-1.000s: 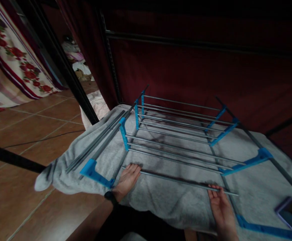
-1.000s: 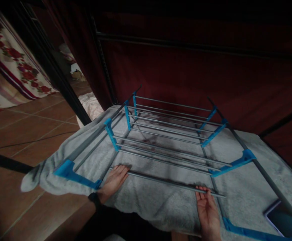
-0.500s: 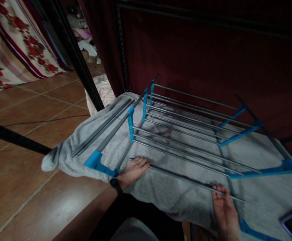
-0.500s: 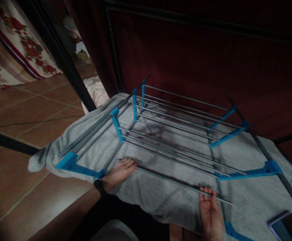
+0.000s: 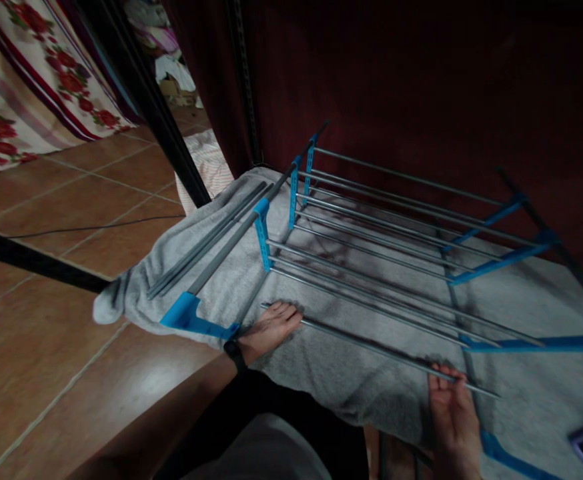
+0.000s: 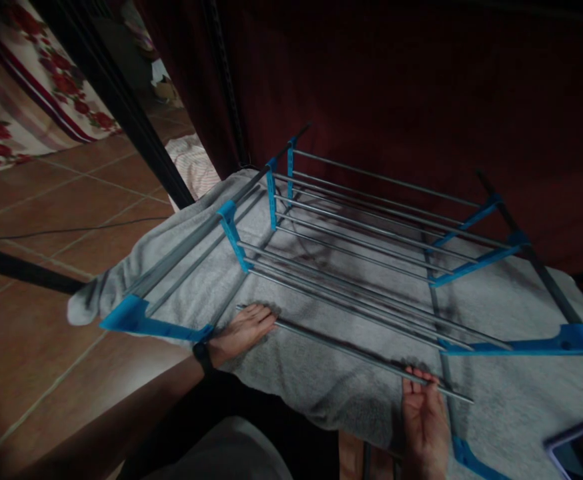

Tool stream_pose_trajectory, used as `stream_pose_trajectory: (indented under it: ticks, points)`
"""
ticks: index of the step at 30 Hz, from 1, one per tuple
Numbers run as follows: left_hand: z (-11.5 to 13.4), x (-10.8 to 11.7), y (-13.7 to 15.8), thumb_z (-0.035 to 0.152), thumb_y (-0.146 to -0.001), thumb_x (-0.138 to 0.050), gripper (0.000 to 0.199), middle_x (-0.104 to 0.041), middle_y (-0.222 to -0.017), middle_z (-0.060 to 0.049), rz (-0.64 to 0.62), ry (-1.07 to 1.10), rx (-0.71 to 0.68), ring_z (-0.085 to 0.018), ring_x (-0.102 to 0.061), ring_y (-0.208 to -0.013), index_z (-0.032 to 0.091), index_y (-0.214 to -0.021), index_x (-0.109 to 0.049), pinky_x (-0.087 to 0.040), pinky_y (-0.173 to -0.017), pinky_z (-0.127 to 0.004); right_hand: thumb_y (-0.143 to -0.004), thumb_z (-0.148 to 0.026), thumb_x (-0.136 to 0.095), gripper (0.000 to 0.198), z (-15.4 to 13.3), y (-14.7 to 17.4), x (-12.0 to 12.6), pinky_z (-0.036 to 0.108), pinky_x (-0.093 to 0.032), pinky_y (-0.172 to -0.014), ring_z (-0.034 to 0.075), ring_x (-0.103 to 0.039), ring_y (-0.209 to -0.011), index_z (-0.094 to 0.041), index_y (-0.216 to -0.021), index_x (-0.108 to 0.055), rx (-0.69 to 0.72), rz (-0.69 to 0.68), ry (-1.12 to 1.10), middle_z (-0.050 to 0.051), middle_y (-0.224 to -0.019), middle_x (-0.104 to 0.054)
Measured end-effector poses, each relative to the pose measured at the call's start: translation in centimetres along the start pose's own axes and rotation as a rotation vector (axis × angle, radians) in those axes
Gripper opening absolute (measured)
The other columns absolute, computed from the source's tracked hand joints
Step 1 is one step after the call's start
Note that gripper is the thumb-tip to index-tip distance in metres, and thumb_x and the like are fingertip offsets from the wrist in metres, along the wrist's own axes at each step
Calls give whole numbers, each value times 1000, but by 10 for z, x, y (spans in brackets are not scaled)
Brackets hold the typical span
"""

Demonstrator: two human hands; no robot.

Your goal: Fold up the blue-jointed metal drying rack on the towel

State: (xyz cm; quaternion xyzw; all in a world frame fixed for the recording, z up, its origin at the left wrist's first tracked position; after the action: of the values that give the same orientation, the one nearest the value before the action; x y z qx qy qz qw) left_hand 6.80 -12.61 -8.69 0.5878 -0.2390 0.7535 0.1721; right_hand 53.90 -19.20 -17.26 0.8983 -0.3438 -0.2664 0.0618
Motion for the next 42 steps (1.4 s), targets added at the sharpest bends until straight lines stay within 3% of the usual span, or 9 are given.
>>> stream_pose_trajectory:
  ticks: [9, 15, 19, 25, 33, 42]
  points:
    - [-1, -3, 0, 30, -109, -42, 28, -65, -107, -10, -10, -13, 12, -25, -61, -107, 19, -119, -66, -46, -101, -43, -82, -32, -85, 17, -2, 1, -5, 35, -47, -119, 15, -69, -97, -24, -91, -73, -18, 7, -57, 0, -100, -72]
    - [-3, -5, -1, 31, -110, -39, 31, -67, -105, -10, 9, -13, 20, -25, -63, -104, 19, -119, -66, -48, -100, -44, -76, -27, -84, 33, -3, 6, -10, 35, -53, -114, 16, -70, -112, -22, -107, -74, -62, -50, -116, 2, -114, -74]
    - [-5, -4, 0, 35, -111, -40, 32, -71, -108, -9, 50, -7, 24, -25, -65, -106, 20, -119, -67, -48, -102, -44, -81, -25, -83, 26, 1, 6, -10, 33, -50, -118, 13, -70, -111, -24, -106, -74, -55, 1, -84, -1, -116, -74]
    - [-13, -2, 5, 42, -111, -41, 36, -74, -108, -8, 141, 26, 27, -25, -68, -106, 20, -121, -68, -50, -101, -42, -80, -30, -85, 24, 3, 5, -12, 38, -53, -114, 17, -71, -104, -23, -100, -74, -15, 54, -96, 2, -107, -75]
    - [-23, -13, 3, 40, -110, -43, 34, -73, -103, -7, 162, -10, 9, -24, -67, -100, 24, -115, -72, -49, -95, -40, -77, -35, -92, 32, 1, 8, -26, 26, -60, -99, 10, -71, -94, -22, -95, -70, -32, 13, -152, -4, -99, -74]
    - [-15, 1, 0, 38, -110, -44, 32, -75, -95, -4, 233, -60, -31, -23, -67, -89, 21, -106, -71, -49, -88, -39, -81, -35, -86, 23, 3, 9, -24, 33, -56, -111, 16, -72, -108, -30, -100, -75, -65, -16, -155, -3, -106, -78]
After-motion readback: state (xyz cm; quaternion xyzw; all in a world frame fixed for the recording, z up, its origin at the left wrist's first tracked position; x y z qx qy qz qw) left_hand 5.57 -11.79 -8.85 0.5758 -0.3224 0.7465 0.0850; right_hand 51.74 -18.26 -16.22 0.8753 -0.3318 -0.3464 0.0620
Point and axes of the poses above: each hand's wrist, its own y-axis away from the middle knuckle, its own x-axis out of the back of the hand, z = x × y, the point moved 6 cm from there along -y, towards the middle knuckle
